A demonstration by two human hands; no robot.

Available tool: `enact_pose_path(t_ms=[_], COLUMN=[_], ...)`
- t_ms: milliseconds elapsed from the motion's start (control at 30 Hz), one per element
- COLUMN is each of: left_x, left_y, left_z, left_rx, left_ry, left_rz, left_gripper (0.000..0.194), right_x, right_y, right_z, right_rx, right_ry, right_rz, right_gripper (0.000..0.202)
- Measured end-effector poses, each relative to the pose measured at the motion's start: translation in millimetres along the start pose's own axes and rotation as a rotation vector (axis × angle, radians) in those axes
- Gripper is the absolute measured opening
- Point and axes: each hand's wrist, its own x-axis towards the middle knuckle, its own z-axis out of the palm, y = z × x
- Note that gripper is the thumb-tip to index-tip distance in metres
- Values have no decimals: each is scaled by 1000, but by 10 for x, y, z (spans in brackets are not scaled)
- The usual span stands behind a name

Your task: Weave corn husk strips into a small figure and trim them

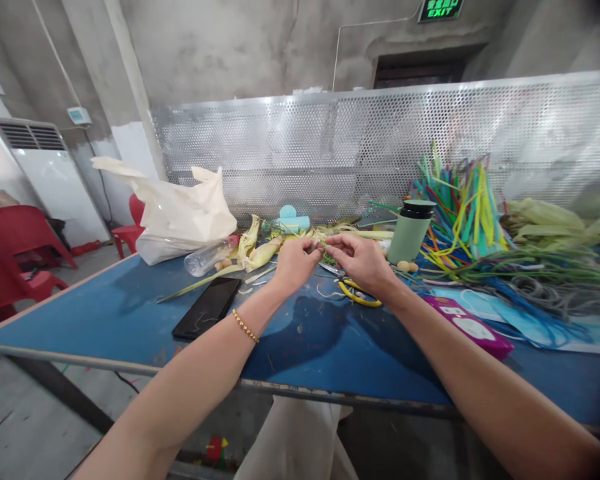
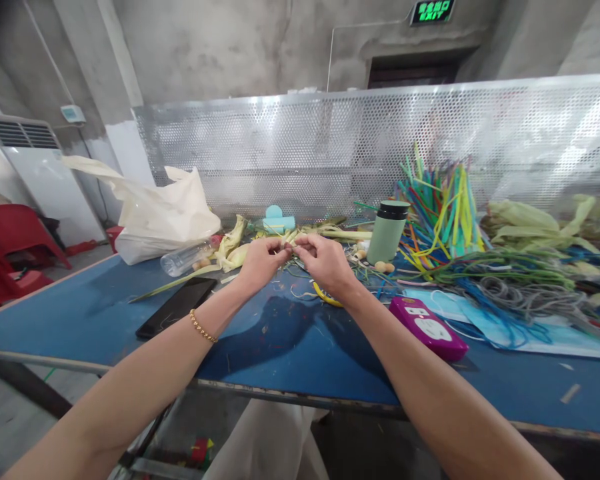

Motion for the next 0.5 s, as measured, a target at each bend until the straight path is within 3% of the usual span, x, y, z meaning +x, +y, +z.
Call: enact_pose_path(t_ms=[333,500], left_x=[-17,-16], left_y=[26,53], left_z=[-22,-32], left_rx=[66,67], left_ry=[-8,-15], left_rz=[-25,-6], left_gripper=[28,25], right_x=[-39,-28], right_y=[-90,-70], right_z=[4,17], right_rx=[-295,-300], right_ry=[60,75], right_rz=[-197,-178], right_gripper=[12,9])
